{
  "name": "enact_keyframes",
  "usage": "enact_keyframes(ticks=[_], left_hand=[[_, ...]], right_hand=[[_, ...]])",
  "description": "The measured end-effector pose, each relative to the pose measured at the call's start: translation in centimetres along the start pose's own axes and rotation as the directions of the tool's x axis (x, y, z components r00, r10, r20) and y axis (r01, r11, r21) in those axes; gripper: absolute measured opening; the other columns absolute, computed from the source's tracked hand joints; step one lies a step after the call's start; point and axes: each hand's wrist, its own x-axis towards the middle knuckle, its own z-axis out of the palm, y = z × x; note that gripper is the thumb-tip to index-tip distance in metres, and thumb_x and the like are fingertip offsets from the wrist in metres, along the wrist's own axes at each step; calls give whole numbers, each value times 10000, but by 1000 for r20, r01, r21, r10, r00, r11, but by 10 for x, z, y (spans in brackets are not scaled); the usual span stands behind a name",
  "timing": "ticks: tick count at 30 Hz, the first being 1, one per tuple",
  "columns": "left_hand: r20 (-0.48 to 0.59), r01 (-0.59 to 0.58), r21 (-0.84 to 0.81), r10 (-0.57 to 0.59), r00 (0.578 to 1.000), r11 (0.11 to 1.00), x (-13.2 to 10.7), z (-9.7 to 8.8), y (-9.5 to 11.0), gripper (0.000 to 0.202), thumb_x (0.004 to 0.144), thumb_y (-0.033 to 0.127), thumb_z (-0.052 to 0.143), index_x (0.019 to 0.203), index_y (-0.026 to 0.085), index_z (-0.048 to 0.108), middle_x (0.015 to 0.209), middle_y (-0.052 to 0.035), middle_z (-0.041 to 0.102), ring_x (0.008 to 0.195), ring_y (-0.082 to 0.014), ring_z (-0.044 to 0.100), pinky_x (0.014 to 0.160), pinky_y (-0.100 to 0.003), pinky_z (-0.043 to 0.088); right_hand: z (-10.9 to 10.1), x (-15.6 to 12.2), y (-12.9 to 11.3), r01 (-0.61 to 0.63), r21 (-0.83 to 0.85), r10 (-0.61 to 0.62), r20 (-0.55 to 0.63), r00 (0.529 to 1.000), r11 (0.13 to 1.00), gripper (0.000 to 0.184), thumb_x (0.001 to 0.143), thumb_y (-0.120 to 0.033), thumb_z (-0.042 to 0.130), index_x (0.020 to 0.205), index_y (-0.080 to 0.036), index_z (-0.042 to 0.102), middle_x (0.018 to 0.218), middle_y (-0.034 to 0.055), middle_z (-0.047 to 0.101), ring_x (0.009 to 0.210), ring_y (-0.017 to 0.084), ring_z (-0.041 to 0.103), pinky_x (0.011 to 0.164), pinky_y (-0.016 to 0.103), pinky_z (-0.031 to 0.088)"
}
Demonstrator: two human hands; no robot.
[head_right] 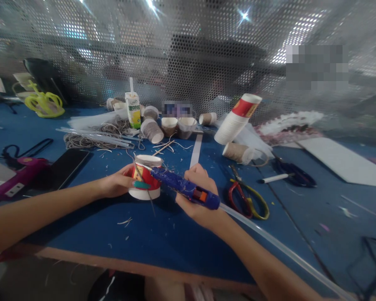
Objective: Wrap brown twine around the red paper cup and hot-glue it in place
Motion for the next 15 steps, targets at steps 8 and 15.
enact_keyframes(ticks=[8,15], left_hand=[[40,15,-23,-14,999,1000,-3,0,0,561,517,254,827,1041,168,648,915,-62,714,840,-205,658,839,-360,468],[7,36,62,-37,999,997,-3,-1,0,561,491,204,857,1005,149,638,885,-73,710,792,-184,647,784,-330,490]], right_hand=[[0,-2,-1,34,21,-34,1,999,999,216,706,-160,521,572,-220,362,670,1,411,605,146,441,493,292,329],[3,-5,5,54,94,-52,-19,998,994,241,702,-146,547,561,-226,368,601,-7,399,636,171,452,510,296,355]])
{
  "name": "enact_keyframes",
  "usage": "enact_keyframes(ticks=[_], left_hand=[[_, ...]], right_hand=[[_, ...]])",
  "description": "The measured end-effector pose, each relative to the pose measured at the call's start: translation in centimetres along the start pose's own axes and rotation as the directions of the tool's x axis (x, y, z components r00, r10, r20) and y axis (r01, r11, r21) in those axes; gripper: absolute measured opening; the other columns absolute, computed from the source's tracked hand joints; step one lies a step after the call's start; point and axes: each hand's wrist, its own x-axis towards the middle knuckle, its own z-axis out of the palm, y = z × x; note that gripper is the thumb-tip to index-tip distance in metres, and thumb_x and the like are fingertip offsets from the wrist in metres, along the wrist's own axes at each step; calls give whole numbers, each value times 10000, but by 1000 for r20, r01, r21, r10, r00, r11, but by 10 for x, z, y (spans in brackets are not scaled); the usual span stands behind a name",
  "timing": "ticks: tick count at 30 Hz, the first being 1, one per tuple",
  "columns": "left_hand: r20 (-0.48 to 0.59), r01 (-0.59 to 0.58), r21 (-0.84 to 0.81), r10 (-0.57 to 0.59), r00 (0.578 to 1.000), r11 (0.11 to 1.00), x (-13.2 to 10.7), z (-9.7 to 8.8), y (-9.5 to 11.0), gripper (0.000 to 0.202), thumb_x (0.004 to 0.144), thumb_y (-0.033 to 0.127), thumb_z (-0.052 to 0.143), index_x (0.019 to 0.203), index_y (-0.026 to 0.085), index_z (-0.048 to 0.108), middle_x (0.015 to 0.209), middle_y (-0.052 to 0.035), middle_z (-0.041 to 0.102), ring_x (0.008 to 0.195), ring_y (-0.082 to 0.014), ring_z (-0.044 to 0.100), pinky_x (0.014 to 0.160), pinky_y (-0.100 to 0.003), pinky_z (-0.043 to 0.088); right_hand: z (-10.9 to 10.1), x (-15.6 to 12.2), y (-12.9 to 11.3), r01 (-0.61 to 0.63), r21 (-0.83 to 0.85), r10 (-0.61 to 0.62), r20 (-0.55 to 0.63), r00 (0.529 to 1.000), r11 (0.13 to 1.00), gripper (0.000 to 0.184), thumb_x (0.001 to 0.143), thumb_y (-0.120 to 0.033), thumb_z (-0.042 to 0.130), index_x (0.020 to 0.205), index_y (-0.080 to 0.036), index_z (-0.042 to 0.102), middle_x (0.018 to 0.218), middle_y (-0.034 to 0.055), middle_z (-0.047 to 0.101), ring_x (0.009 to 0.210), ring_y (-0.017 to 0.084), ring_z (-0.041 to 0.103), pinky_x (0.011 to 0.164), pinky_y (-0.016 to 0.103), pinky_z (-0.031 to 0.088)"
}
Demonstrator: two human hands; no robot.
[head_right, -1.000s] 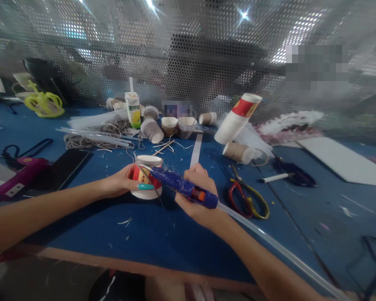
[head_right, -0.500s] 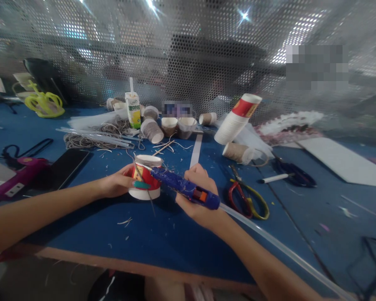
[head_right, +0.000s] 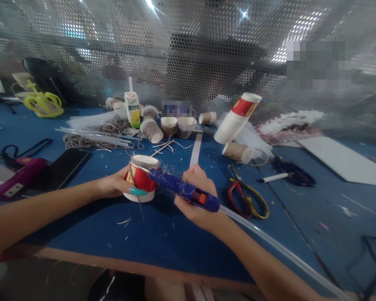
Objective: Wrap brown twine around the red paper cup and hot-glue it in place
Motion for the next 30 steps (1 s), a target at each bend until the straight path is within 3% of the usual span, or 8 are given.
enact_keyframes(ticks=[8,14,23,30], left_hand=[[66,-9,-13,9,998,1000,0,0,2,557,533,227,835,1047,151,637,896,-85,726,829,-208,671,816,-346,486],[7,-29,-30,29,1000,999,0,-1,1,533,511,207,838,1003,162,637,851,-51,720,763,-173,662,760,-305,491],[73,-52,-23,54,996,998,1,1,3,593,539,223,818,1098,164,630,910,-70,733,816,-199,670,789,-318,490],[60,-52,-33,54,997,998,-1,0,0,577,556,244,818,1093,170,620,941,-87,719,855,-223,670,812,-353,484]], right_hand=[[3,-3,8,28,-33,-29,-29,999,999,187,706,-170,528,574,-223,406,629,-5,415,628,158,460,506,295,344],[3,-3,10,48,9,-48,-35,998,999,200,691,-154,536,567,-226,396,600,-7,402,641,166,440,526,302,343],[0,-1,4,28,-11,-28,-31,999,1000,217,698,-160,524,549,-228,383,583,-5,404,618,168,444,507,304,339],[1,-1,3,17,-30,-19,-51,999,999,220,693,-156,517,547,-227,368,581,-3,412,598,160,439,481,296,330]])
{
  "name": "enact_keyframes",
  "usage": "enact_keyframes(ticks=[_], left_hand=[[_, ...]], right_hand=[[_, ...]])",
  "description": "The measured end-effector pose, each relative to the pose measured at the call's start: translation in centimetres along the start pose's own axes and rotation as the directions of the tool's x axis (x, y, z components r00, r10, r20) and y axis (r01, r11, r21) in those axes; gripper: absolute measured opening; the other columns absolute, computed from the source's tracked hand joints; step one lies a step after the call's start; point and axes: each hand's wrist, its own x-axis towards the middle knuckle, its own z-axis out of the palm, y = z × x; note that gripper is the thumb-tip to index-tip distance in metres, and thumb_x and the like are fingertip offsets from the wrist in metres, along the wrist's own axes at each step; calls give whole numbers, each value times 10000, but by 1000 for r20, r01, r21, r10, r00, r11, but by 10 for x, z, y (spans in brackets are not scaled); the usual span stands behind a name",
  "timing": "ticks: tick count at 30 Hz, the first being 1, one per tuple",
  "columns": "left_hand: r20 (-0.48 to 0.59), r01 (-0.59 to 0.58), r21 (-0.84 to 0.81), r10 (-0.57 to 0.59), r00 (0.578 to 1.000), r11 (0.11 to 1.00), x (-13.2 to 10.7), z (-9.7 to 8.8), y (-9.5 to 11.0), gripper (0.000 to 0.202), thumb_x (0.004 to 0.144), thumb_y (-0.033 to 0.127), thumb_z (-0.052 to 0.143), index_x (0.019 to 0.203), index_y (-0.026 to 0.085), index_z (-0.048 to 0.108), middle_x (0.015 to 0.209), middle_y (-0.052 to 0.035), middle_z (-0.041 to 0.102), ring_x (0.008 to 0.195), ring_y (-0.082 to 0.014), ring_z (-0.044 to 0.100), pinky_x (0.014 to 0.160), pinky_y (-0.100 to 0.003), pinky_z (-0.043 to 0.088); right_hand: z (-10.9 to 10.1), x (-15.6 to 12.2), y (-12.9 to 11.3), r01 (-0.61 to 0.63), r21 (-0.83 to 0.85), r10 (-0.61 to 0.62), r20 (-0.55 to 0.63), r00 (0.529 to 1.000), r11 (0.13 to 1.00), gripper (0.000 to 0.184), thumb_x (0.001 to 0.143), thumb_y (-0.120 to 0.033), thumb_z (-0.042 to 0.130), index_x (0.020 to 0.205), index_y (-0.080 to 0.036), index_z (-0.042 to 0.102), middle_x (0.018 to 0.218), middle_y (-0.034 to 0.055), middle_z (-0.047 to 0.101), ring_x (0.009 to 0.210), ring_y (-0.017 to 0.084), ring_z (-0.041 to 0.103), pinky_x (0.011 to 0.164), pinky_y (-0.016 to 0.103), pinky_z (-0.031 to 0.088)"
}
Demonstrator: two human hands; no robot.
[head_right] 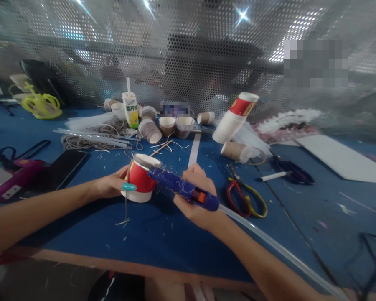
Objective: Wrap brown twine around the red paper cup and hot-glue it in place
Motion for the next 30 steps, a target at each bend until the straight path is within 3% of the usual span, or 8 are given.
enact_keyframes(ticks=[8,24,30], left_hand=[[-10,18,-25,-18,1000,1000,0,2,3,607,511,187,839,1080,193,627,928,-69,733,831,-211,683,766,-314,503],[28,43,-34,-42,999,998,1,-3,2,664,504,238,828,1128,185,608,893,-68,742,845,-228,682,786,-342,488],[22,52,-55,-51,998,997,0,-5,2,605,504,219,805,1084,178,635,889,-76,739,830,-230,676,783,-349,487]], right_hand=[[-7,4,-12,-25,-1,25,77,997,1000,213,701,-121,497,549,-230,397,577,-3,405,618,167,442,511,293,360],[-6,4,-11,26,-4,-26,35,999,1000,199,690,-123,491,530,-225,430,583,1,414,600,159,444,479,284,340],[-10,4,-14,2,-21,0,77,997,1000,202,714,-123,493,549,-226,438,599,9,437,619,169,460,494,293,361]])
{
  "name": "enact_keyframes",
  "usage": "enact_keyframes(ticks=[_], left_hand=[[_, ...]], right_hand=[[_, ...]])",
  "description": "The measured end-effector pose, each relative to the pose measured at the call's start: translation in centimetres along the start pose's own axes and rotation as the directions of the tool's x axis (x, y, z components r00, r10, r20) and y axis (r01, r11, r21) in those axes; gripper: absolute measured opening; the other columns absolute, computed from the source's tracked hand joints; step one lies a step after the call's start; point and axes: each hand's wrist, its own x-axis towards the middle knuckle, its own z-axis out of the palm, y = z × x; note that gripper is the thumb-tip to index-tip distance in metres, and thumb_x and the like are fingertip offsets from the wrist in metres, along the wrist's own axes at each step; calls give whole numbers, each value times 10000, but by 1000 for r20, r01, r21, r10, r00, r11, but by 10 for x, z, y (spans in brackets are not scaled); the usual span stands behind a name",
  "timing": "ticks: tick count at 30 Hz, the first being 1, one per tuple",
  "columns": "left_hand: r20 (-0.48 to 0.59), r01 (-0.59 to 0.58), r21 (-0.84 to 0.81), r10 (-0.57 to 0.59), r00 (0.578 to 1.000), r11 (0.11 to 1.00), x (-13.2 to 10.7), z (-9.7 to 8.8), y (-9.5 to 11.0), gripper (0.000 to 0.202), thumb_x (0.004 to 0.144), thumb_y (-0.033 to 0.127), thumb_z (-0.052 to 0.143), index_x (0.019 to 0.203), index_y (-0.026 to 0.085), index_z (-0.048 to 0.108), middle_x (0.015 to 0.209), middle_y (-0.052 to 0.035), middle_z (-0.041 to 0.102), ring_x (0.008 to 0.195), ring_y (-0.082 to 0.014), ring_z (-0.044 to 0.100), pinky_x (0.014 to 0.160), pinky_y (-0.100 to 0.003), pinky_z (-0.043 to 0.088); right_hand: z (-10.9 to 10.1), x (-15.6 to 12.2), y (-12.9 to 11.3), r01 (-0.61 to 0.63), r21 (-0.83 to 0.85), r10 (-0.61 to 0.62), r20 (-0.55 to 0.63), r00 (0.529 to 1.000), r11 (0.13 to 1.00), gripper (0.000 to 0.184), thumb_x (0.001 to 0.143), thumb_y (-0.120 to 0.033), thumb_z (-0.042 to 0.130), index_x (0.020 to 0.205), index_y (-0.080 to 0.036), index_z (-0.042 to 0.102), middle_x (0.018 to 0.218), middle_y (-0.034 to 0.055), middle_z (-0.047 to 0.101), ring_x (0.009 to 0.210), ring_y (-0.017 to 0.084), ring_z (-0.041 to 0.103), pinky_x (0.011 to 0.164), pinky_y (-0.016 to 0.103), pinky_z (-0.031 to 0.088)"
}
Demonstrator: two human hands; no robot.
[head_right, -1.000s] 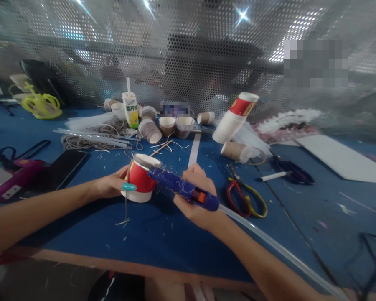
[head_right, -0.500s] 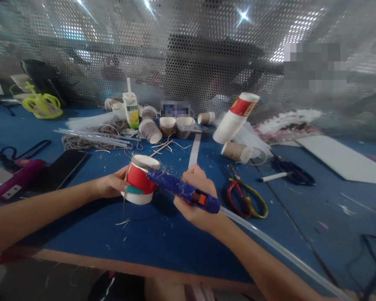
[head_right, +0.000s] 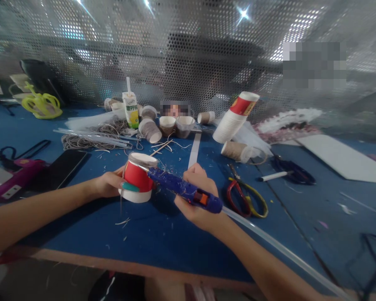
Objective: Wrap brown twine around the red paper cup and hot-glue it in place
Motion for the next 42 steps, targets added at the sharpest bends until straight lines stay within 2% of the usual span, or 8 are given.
enact_keyframes(ticks=[7,13,17,22,31,37,41,42], left_hand=[[14,-19,-29,20,1000,999,1,1,2,525,516,196,774,1030,170,668,919,-77,731,839,-230,671,779,-345,494],[34,-37,-66,40,999,997,2,5,5,511,528,236,767,1027,166,681,959,-77,721,879,-233,662,822,-365,493],[24,-37,-66,39,999,997,2,5,6,528,530,235,768,1044,165,672,950,-71,719,881,-234,662,796,-355,495],[23,-34,-89,36,999,995,1,3,5,541,539,220,757,1065,143,657,969,-87,724,900,-240,664,806,-358,503],[60,-33,-132,41,997,991,2,0,5,620,570,226,736,1169,160,591,1063,-83,707,977,-252,657,882,-391,482],[8,-47,-106,48,999,993,1,0,5,730,554,262,763,1244,186,539,1075,-90,696,973,-259,658,894,-405,465],[-103,-47,-30,43,994,998,0,-2,5,727,519,339,826,1178,157,578,1056,-118,696,975,-263,655,893,-386,466],[-129,-55,-13,52,990,998,0,-2,5,731,508,368,841,1161,158,585,1061,-119,693,979,-261,653,888,-381,470]], right_hand=[[-1,-2,0,-50,-25,50,-12,999,998,215,738,-130,499,550,-219,442,634,13,451,607,162,474,507,304,376],[-1,-2,4,-78,-27,77,-29,997,997,230,754,-126,511,563,-220,422,624,5,464,567,147,481,482,290,382],[-1,-2,6,-113,-57,111,-34,993,992,205,767,-158,525,596,-217,429,624,-9,471,515,125,477,471,284,385],[0,-1,7,-89,-68,88,-24,996,994,253,782,-174,520,548,-213,432,641,7,473,557,141,500,505,298,396],[0,-1,8,-86,-9,85,-47,995,996,234,777,-152,508,568,-221,429,632,2,473,596,155,501,541,302,404],[1,1,11,-84,-45,80,-69,994,995,208,777,-148,504,612,-227,406,591,-21,474,550,143,500,517,289,392],[4,6,35,-180,-27,176,-102,979,983,144,817,-230,519,692,-232,448,666,-5,543,605,160,556,593,315,465],[4,8,44,-218,-75,205,-148,967,973,148,819,-269,536,704,-234,450,678,-4,540,616,165,561,614,325,476]])
